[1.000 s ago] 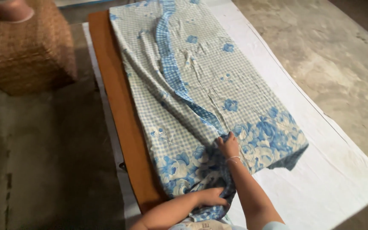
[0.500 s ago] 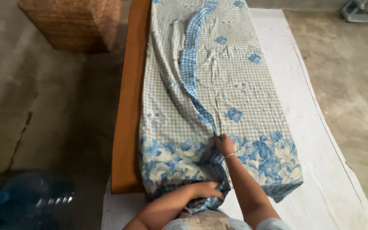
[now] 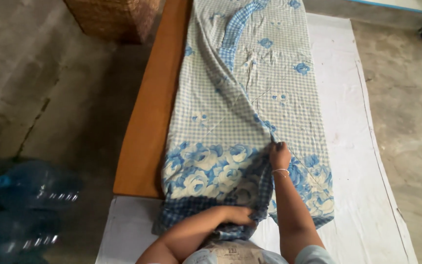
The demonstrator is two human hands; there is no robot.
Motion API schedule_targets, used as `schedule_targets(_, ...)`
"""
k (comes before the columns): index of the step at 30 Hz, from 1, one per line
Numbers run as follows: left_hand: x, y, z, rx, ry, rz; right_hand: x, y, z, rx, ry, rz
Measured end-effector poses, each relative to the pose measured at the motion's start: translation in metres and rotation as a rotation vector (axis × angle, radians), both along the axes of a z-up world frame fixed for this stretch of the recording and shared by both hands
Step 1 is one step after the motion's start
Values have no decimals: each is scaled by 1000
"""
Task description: The person folds a blue and white checkered tablecloth with floral patterns on a wooden table. They smooth the fabric, fold it in half multiple times, and adjust the edges to create a neat stack.
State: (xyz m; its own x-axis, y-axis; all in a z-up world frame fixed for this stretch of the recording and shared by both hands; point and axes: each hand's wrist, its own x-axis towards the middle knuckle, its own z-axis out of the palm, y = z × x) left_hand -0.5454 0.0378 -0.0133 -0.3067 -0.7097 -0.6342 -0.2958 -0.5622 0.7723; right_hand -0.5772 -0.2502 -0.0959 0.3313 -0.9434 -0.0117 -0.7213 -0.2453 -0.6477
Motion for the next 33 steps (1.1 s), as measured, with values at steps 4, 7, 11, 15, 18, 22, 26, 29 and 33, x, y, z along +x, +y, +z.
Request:
schedule_targets(4,-35,-16,-71,-145,-194,-199,-16,-2,6,-9,11,-55)
schedule_targets(7,-52,-16,-109,-198,-290,-185,-27,0,5,64,58,-31)
schedule_targets(11,-50,-10,-118,-260,-309,-96,-37,1,-36,185,155,-43)
schedule_targets(15,-24,8,-10,-108,-197,-91,-45,48,-2,251,-35,-80)
schedule_targets(18,-16,19,-9,-16,-187,-97,-54,76,15,360,-108,-135)
schedule_targets(22,-4,41,-12,-24,-145,43,-63,89,4,377,-104,-109)
schedule_targets(26,-12,60,-6,-219,-172,32,-80,103,-7,424,104,-22)
schedule_targets(29,-17,82,19,-291,-197,-99,-74,128,10,408,153,-16)
schedule_targets(33,-14,108,21,-216,-101,-180,-93,130,-22,356,112,-47)
